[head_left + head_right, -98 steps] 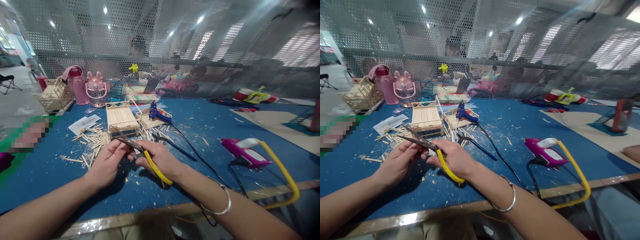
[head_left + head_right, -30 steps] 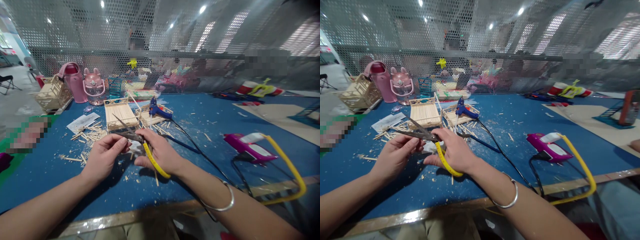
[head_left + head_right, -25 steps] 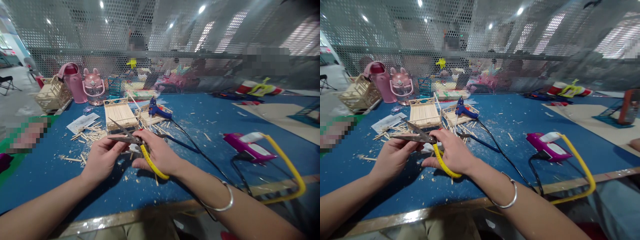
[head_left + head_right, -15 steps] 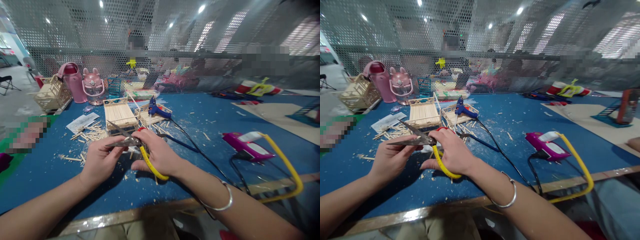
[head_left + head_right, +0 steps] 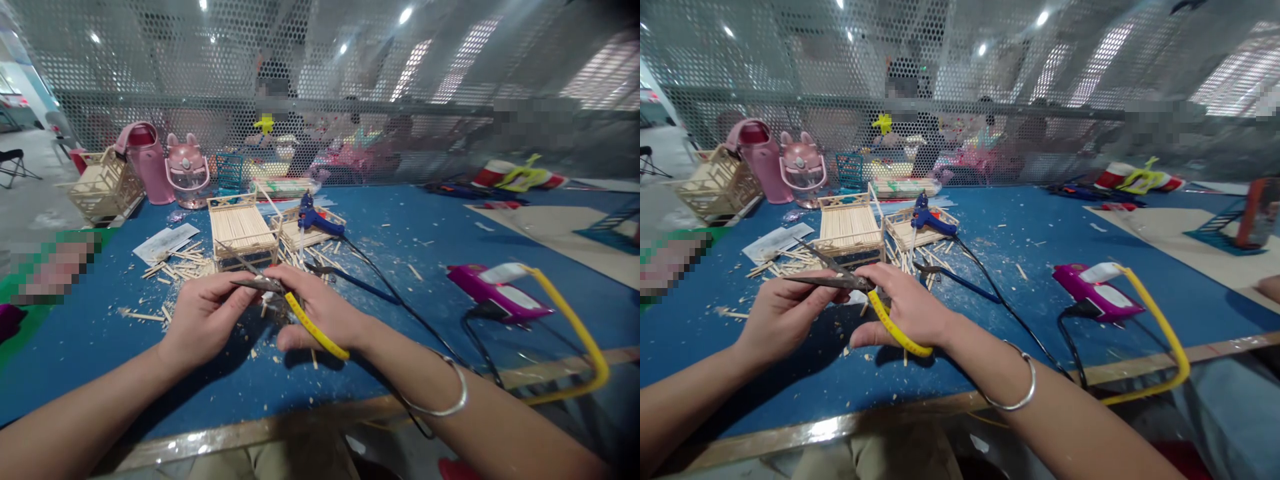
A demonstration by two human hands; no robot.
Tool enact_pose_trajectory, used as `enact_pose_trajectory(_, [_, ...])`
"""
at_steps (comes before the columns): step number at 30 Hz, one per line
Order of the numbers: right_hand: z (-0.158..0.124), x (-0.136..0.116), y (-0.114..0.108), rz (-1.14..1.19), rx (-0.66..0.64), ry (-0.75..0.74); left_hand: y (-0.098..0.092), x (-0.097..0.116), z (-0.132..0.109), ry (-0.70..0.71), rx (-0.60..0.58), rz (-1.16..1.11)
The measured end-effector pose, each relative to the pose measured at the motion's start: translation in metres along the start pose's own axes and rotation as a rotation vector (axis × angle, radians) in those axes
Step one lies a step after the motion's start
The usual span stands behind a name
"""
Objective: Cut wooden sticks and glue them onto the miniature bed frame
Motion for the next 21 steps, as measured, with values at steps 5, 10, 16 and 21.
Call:
enact_pose_trajectory(5, [-0.001,-0.002,0.0,0.001,0.016,-0.006,-0.003,0.005,-0.002,0.039,0.026,0.111])
enact_pose_trajectory(10, [-0.001,0.001,-0.002,-0.07,0.074,0.029,-0.007,0.011,-0.004,0.104,0.085,0.235])
enact_pose_trajectory(16, [-0.003,0.001,-0.003,-0.114,0.097,0.028,-0.005,0.007,-0.005,0.114,0.095,0.217])
enact_pose_trajectory(21, [-0.003,0.002,-0.002,-0.124,0.076,0.052,-0.003,0.0,-0.002,0.063,0.049,0.121])
Point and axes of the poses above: each hand's wrist, its own z-axis towards the middle knuckle, its own y-axis out of the palm, x = y × z, the point moved 9 cm from there along z, towards the middle knuckle, and after that the axes turned 4 degrees about -x, right-handed, at the moved point
